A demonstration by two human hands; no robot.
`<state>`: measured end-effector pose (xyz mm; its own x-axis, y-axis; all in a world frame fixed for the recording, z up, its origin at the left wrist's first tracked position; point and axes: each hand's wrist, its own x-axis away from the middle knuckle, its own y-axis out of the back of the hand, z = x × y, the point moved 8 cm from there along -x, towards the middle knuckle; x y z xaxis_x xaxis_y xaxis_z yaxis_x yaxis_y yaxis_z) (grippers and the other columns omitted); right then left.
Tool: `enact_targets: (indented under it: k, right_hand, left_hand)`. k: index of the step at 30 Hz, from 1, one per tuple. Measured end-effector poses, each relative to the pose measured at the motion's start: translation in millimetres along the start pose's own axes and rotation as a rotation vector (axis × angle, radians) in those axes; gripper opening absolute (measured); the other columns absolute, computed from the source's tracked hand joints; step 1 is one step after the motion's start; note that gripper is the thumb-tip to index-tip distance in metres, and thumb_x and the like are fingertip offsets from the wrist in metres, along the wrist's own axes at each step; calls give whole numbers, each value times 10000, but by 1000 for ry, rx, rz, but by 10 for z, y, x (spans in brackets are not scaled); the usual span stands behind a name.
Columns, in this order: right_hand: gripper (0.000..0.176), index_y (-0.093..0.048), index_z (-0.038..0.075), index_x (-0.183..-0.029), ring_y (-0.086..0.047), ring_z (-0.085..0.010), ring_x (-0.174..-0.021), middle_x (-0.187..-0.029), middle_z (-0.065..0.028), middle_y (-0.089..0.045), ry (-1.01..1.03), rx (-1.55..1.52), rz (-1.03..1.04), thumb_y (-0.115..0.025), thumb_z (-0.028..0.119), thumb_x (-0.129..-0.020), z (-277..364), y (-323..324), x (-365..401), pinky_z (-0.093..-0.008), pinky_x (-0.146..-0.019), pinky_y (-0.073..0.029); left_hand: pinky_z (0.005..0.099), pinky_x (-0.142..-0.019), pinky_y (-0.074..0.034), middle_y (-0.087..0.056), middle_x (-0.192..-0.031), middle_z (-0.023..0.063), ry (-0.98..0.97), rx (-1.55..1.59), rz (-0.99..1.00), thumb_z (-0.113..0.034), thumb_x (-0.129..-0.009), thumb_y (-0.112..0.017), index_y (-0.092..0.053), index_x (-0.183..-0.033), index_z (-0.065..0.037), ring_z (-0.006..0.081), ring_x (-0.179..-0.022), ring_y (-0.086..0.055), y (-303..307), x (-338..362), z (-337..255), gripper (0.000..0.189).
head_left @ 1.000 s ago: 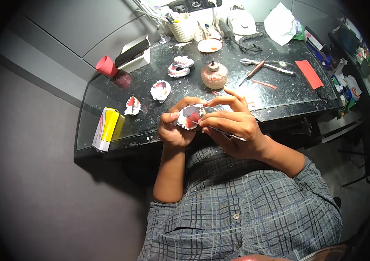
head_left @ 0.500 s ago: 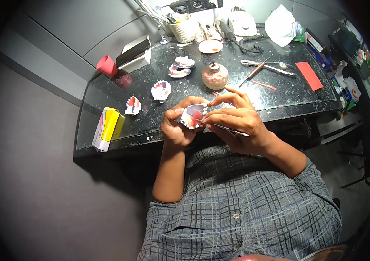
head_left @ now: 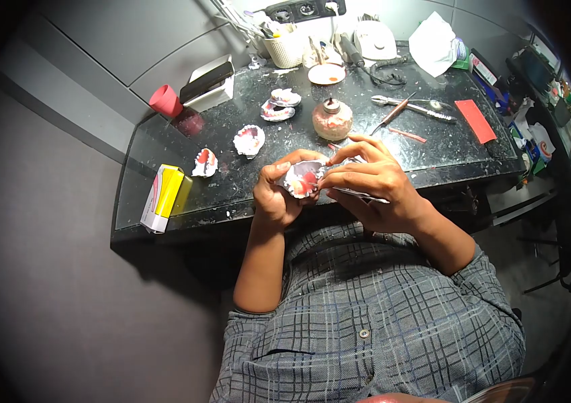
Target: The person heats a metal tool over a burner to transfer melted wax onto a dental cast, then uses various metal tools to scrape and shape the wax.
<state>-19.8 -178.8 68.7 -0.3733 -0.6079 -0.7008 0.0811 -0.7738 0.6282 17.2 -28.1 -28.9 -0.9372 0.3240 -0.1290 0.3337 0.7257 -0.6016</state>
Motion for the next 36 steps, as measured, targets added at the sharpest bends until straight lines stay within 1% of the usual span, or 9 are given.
enact_targets:
  k: [1, 3, 16, 18, 25, 27, 33, 34, 36]
  right_hand:
    - [231, -750, 101, -1052, -657, -266, -1036, -999, -26, -738, 1, 1, 1, -768, 69, -823, -3, 2, 0, -507, -1070, -425]
    - [236, -750, 101, -1054, -660, -267, -1027, -996, -29, -738, 9, -1, 1, -771, 72, -820, -9, 3, 2, -509, -1066, -435]
    - [232, -756, 115, -1055, -683, -242, -1014, -989, -16, -745, 22, 21, 24, -775, 69, -829, -35, 44, -3, -534, -1084, -428]
    - [199, -760, 100, -1008, -682, -237, -956, -987, -12, -750, 29, 30, 7, -791, 111, -812, -37, 61, -12, -498, -1051, -465]
    - [190, -766, 84, -1002, -700, -245, -896, -963, -33, -754, 22, 20, 14, -796, 108, -816, -57, 100, -20, -480, -1021, -503]
    - [192, -764, 99, -1017, -713, -230, -959, -983, -14, -758, -38, -13, 51, -787, 73, -829, -102, 84, -6, -530, -1071, -459]
    - [185, -761, 84, -1013, -726, -247, -930, -983, -32, -763, -38, -54, 46, -784, 63, -831, -136, 95, -1, -511, -1062, -476]
    - [185, -761, 84, -1013, -726, -247, -930, -983, -32, -763, -39, -55, 46, -784, 63, -831, -143, 97, -10, -511, -1062, -476]
    - [174, -765, 58, -990, -729, -283, -853, -909, -85, -755, -9, -72, 25, -798, 77, -821, -128, 124, -29, -486, -1012, -526]
  left_hand:
    - [258, -553, -465, -682, -891, 117, -2, 0, 0, -435, -898, -461, -610, -1210, 73, 150, -676, -598, 40, -7, 6, 614]
    - [296, -577, -514, -691, -963, 168, 21, 55, 83, -472, -891, -448, -581, -1216, 95, 213, -730, -652, 69, -23, 36, 668]
    - [264, -510, -488, -696, -898, 147, 87, 3, 6, -503, -919, -439, -604, -1193, 76, 182, -657, -645, 25, -57, 49, 662]
    - [262, -503, -487, -698, -903, 147, 106, 19, 36, -510, -936, -432, -607, -1190, 71, 179, -643, -646, 45, -70, 79, 658]
    - [265, -500, -490, -699, -851, 138, 149, -4, -16, -506, -964, -424, -622, -1179, 57, 176, -613, -641, 42, -87, 95, 634]
    - [231, -464, -422, -661, -761, 43, 145, -105, -54, -485, -985, -401, -660, -1102, 1, 102, -555, -569, -13, -78, 66, 563]
    - [216, -440, -390, -639, -721, 22, 137, -113, -53, -479, -998, -417, -668, -1071, -6, 83, -514, -528, -42, -80, 58, 540]
    - [216, -440, -390, -639, -721, 22, 138, -114, -53, -479, -998, -417, -668, -1071, -6, 83, -514, -528, -2, -89, 62, 540]
    - [242, -431, -407, -683, -772, 114, 175, -80, -11, -513, -980, -410, -654, -1110, 47, 129, -513, -559, 34, -108, 98, 625]
